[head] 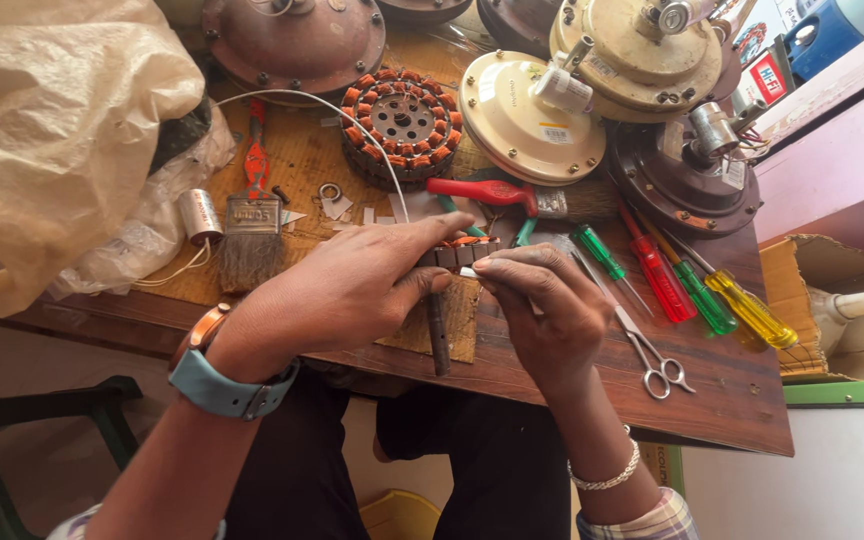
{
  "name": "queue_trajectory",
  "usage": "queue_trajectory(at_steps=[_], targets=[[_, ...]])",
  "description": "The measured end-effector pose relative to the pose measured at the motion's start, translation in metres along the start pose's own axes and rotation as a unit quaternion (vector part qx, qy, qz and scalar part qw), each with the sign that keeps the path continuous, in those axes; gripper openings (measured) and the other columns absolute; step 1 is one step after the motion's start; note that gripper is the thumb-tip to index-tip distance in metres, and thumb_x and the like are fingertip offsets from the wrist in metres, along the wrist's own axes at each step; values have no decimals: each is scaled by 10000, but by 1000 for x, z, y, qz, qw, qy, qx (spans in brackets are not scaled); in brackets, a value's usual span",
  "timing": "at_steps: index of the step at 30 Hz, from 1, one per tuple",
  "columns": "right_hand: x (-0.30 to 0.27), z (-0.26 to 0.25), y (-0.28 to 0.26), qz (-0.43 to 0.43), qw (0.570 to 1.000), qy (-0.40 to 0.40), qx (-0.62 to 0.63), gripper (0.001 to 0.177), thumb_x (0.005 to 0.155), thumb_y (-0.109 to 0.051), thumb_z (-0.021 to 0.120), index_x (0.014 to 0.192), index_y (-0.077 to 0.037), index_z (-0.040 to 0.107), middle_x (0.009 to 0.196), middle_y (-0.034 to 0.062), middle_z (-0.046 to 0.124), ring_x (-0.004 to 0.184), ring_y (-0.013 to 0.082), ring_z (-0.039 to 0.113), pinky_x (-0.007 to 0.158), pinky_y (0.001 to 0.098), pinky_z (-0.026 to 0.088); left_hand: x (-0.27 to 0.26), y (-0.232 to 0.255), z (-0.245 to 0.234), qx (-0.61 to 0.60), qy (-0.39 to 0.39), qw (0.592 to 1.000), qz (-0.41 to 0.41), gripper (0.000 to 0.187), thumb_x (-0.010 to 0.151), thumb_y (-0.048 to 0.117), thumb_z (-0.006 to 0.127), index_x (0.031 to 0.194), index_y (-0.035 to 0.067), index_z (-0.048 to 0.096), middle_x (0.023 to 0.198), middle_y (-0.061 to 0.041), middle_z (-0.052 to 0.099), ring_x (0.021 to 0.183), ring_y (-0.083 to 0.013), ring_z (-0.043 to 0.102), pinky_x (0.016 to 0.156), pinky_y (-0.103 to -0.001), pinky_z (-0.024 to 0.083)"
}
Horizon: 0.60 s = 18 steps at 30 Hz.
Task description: The person works on a motor stator assembly, repeatedly inserting small white insulating strips into the slots between copper windings. They use scissors to trim the strips and a screwdriver to press them into place. The person handles the stator, strips, scissors, and screwdriver throughout the task.
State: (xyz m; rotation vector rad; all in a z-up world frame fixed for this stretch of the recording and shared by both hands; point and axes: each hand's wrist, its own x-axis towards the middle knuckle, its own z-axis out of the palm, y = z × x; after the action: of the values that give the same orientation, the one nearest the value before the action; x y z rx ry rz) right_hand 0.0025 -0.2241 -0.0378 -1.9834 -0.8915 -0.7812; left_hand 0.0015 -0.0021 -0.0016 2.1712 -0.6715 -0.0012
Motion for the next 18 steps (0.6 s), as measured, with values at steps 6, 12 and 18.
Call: queue_trajectory(at_steps=[6, 12, 18], targets=[[-8, 2, 4, 156, 977, 53, 133, 189, 931, 66, 758, 1092, -27, 722, 1030, 99, 752, 937, 180, 734, 836, 282, 609, -2, 13, 12, 78, 42, 994, -59, 383, 883, 210, 662, 1253, 119, 624, 1116, -147, 724, 1075, -372, 657, 856, -519, 495], [-7, 5, 10, 22, 999, 47, -7, 232, 890, 56, 797, 1099, -19, 730, 1009, 121, 754, 909, 194, 750, 799, 280, 606, 1, 19, 11, 110, 99, 988, -30, 345, 865, 196, 685, 1190, 95, 630, 1023, -140, 738, 959, -376, 695, 770, -518, 518], [-4, 5, 12, 24, 996, 86, 30, 215, 951, 68, 778, 1118, -48, 709, 1069, 110, 751, 940, 179, 753, 827, 282, 622, 10, 14, 5, 165, 66, 980, -84, 302, 920, 207, 667, 1183, 78, 594, 976, -143, 736, 882, -385, 702, 693, -521, 520]])
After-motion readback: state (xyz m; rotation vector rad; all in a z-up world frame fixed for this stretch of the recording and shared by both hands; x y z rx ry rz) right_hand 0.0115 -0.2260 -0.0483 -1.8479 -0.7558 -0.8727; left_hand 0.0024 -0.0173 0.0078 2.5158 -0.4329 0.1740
